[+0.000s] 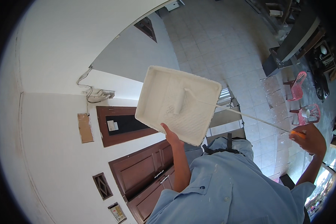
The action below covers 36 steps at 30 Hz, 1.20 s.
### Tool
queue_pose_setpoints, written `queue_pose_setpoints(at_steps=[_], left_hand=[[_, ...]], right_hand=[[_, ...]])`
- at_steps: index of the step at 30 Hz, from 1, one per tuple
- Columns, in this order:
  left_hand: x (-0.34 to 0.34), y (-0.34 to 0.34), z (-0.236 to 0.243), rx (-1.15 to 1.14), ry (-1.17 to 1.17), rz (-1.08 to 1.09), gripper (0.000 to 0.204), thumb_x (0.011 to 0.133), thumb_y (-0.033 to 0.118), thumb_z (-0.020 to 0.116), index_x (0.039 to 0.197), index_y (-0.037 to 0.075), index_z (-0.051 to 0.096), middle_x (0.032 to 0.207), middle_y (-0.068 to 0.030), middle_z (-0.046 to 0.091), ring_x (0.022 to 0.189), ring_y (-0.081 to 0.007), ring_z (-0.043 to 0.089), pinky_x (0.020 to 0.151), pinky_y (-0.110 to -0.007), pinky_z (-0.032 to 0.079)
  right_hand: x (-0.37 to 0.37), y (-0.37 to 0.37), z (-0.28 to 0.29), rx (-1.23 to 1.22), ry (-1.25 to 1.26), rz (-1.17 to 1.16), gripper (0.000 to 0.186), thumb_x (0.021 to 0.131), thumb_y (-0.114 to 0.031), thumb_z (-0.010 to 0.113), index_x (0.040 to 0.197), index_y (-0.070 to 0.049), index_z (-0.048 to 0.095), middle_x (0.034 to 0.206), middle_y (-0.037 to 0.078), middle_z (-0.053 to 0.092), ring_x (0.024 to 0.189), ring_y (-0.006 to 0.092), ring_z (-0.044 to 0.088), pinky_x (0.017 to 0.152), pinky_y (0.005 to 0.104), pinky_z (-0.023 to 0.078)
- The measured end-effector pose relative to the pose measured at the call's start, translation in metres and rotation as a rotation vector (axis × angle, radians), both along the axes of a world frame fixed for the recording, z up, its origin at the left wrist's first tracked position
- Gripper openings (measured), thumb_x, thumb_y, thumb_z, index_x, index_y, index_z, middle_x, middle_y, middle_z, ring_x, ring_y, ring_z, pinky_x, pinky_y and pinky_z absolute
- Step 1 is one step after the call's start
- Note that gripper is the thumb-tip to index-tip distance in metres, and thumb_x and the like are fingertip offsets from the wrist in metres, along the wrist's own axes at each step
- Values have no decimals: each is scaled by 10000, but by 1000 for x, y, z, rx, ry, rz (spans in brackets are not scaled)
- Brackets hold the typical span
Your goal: Painting the ceiling edge and upper wall trim using a roller on an extension pole.
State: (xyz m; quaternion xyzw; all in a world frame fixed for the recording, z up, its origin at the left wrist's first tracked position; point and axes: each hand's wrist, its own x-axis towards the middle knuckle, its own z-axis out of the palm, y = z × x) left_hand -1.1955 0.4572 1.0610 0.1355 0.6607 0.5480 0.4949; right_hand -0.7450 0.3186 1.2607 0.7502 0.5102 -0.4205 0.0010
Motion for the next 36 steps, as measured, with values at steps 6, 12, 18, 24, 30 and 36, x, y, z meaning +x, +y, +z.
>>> queue_pose_setpoints(at_steps=[6,12,18,24,30,36], left_hand=[[0,2,-3,8,-60,-42,801,931,597,418,1417,-26,290,1404,-156,423,1239,-296,463,1031,-400,393],[0,0,-2,30,-56,-37,799,934,597,412,1414,-31,292,1401,-161,424,1238,-294,466,1027,-404,397],[-3,4,-6,38,-29,-28,855,904,629,446,1377,-74,331,1362,-159,468,1197,-288,503,1003,-398,424],[-4,3,-8,76,-64,-24,854,907,630,438,1390,-64,315,1371,-158,456,1200,-285,500,994,-398,431],[-7,4,-4,105,-35,-52,878,896,645,445,1392,-65,302,1365,-157,455,1199,-287,501,993,-404,433],[-5,5,-1,113,-47,-64,876,898,639,449,1390,-70,299,1363,-161,454,1198,-289,502,996,-405,432]], right_hand=[[-30,11,-12,53,36,-11,300,824,-330,700,880,-36,720,719,164,654,698,299,634,652,356,487],[-12,7,-5,32,-30,14,346,813,-390,705,884,-52,728,751,152,677,678,304,633,704,380,498],[-19,6,-6,30,-15,-10,318,803,-370,722,868,-59,731,746,150,676,676,285,633,703,358,497],[-25,7,-11,151,-48,87,323,802,-366,719,885,-54,731,754,140,682,680,300,634,721,370,492],[-7,3,14,7,-75,-17,313,790,-372,727,881,-73,736,840,154,687,789,293,632,723,371,494],[-39,19,-14,169,21,82,363,815,-401,698,881,-45,725,802,133,696,712,310,639,691,362,504]])
